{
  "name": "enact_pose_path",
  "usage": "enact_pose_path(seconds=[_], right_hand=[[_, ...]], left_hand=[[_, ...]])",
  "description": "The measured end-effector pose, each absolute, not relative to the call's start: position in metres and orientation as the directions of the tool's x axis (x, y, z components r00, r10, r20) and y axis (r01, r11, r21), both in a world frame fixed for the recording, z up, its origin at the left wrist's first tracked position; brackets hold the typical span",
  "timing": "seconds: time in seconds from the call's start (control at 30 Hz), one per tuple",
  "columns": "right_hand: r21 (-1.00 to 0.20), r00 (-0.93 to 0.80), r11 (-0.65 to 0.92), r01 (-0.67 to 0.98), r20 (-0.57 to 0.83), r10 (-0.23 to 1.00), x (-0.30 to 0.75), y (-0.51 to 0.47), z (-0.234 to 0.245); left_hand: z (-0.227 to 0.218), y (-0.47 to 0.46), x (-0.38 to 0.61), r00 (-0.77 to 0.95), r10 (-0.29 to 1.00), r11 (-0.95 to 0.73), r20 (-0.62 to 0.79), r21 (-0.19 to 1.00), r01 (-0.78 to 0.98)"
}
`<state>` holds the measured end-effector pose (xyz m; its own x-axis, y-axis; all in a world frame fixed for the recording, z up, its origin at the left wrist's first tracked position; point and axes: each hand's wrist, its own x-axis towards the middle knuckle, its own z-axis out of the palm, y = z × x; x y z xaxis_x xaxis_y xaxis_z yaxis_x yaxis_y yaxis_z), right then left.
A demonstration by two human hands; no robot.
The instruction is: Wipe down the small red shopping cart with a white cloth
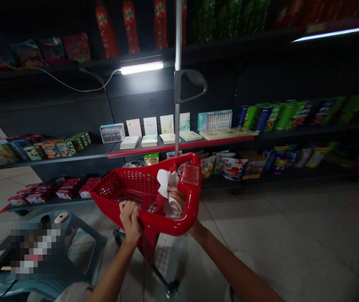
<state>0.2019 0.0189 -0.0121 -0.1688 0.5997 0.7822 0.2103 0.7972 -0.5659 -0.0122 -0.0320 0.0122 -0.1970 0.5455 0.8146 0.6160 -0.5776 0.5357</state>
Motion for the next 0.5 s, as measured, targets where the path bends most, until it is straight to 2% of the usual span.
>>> enact_pose_path(seconds=[0.13,0.23,0.3,0.37,0.43,0.5], right_hand=[[-0.521,-0.275,0.835,0.177,0.789,0.550,0.200,-0.027,-0.011],[-0.607,-0.267,0.792,0.068,0.754,0.600,0.202,-0.043,-0.011],[-0.703,-0.134,0.711,-0.033,0.708,0.694,0.208,-0.040,-0.009],[-0.793,0.040,0.586,-0.167,0.589,0.807,0.219,-0.029,-0.007],[-0.822,0.212,0.495,-0.282,0.450,0.868,0.232,-0.014,-0.003],[-0.803,0.376,0.488,-0.342,0.358,0.854,0.247,-0.003,0.001]], left_hand=[[0.012,-0.028,-0.012,-0.185,0.564,-0.567,0.805,0.541,0.621],[0.012,-0.026,-0.013,-0.164,0.567,-0.573,0.808,0.529,0.626],[0.011,-0.025,-0.013,-0.138,0.561,-0.588,0.816,0.510,0.627],[0.011,-0.024,-0.013,-0.115,0.552,-0.604,0.826,0.491,0.628],[0.010,-0.022,-0.013,-0.093,0.549,-0.612,0.831,0.475,0.632],[0.008,-0.020,-0.013,-0.072,0.547,-0.615,0.834,0.459,0.641]])
